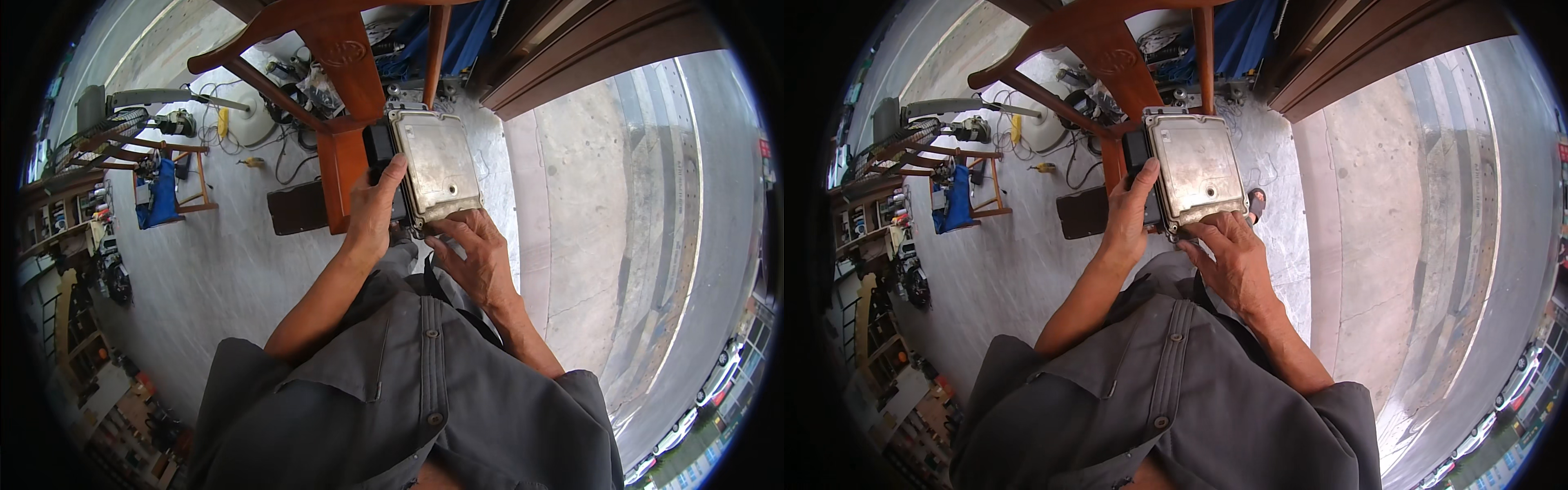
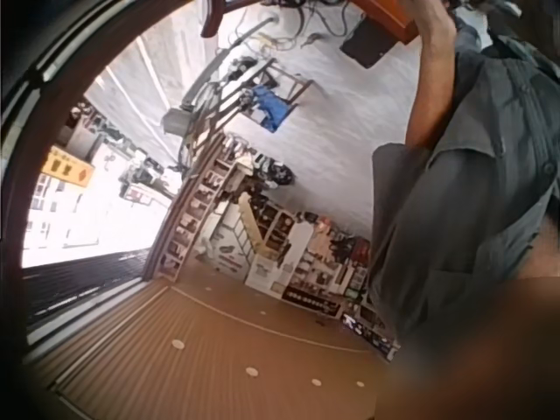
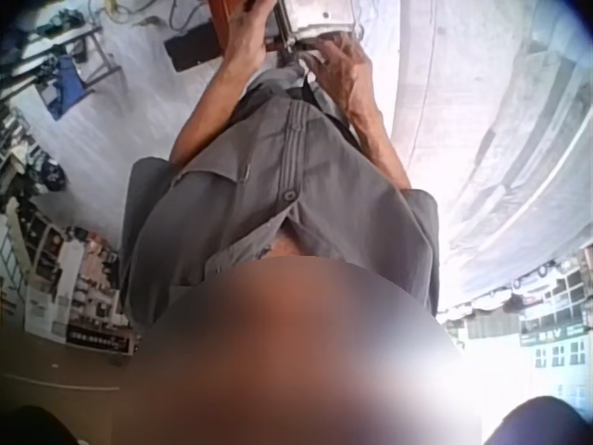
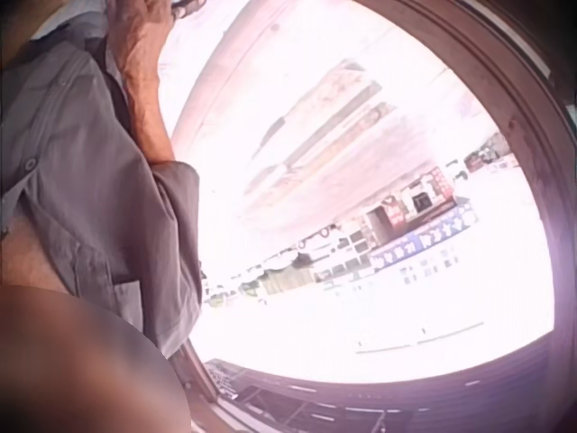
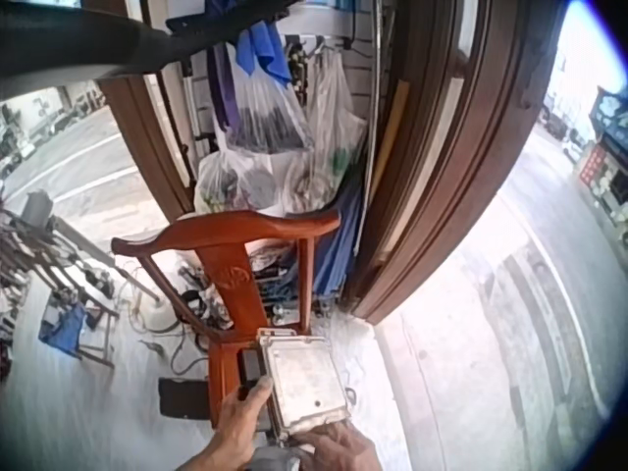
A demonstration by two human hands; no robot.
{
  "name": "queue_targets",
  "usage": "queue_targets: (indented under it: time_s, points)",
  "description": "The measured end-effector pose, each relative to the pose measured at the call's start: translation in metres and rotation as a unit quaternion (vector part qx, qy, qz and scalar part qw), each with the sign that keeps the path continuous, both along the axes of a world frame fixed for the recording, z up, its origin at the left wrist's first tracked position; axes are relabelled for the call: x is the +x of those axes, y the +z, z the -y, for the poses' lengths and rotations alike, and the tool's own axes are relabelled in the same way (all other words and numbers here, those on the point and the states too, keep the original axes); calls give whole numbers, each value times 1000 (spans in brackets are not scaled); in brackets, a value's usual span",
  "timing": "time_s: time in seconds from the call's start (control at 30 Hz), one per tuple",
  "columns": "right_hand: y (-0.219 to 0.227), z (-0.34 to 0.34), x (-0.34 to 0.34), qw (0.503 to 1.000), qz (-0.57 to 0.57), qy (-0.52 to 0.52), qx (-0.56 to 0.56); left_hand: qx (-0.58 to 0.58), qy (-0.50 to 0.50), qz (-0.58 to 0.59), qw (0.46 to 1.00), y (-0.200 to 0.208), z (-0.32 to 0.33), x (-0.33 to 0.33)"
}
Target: The person opens a metal electronics enclosure, removes the circuit board, and uses a brush to clean its surface. The person then places the board back into the enclosure and closes it.
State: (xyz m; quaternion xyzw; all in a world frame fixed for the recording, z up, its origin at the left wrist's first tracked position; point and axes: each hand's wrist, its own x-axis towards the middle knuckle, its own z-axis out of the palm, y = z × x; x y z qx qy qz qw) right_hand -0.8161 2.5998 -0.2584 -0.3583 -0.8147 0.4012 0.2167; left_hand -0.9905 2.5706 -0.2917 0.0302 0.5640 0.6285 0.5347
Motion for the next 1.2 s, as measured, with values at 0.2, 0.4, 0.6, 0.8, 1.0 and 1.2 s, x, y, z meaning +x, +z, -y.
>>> queue_targets:
  time_s: [0.2, 0.4, 0.6, 0.8, 1.0, 1.2]
  points:
    - [-4, 4, -5, 996, 50, -6, 75, 14, -39, -156, 987, 4, 3, 7]
    - [-2, 4, -9, 982, 165, 17, 94, 7, -51, -225, 973, 0, 5, 11]
    - [-6, 8, -14, 975, 204, 22, 80, -6, -54, -231, 971, -16, 11, 13]
    - [-11, 16, -14, 977, 205, 14, 62, 11, -49, -237, 970, -17, 14, 17]
    - [-13, 19, -15, 978, 195, 13, 75, 4, -49, -231, 972, -22, 16, 19]
    - [-4, 22, -6, 970, 214, -39, 111, -7, -39, -174, 984, -11, 19, 18]
